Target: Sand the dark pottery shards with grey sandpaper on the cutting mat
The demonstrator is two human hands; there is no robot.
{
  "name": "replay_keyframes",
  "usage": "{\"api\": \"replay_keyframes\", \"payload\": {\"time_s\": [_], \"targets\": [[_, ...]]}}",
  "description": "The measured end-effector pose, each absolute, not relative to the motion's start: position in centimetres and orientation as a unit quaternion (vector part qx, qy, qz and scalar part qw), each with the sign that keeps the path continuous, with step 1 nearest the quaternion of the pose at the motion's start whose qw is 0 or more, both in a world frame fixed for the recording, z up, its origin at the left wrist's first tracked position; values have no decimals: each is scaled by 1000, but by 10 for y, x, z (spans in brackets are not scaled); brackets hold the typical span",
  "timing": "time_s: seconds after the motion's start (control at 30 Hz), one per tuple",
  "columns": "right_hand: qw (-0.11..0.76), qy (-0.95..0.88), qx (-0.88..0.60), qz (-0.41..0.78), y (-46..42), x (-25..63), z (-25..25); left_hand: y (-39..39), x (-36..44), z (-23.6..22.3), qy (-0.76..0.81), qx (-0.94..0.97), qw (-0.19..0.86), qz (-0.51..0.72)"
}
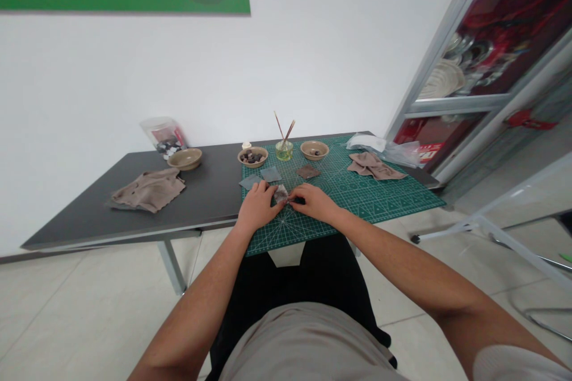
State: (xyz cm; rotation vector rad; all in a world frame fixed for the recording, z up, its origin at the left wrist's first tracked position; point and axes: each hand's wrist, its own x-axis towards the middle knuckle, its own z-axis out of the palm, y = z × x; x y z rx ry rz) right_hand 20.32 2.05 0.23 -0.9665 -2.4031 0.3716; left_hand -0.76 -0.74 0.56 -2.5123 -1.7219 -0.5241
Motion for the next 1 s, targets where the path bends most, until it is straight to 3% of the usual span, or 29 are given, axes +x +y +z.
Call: {"api": "replay_keyframes", "payload": {"time_s": [1.0], "targets": [[248, -890, -359, 135, 17, 201, 6, -7, -8, 4, -557, -813, 38, -163]]}}
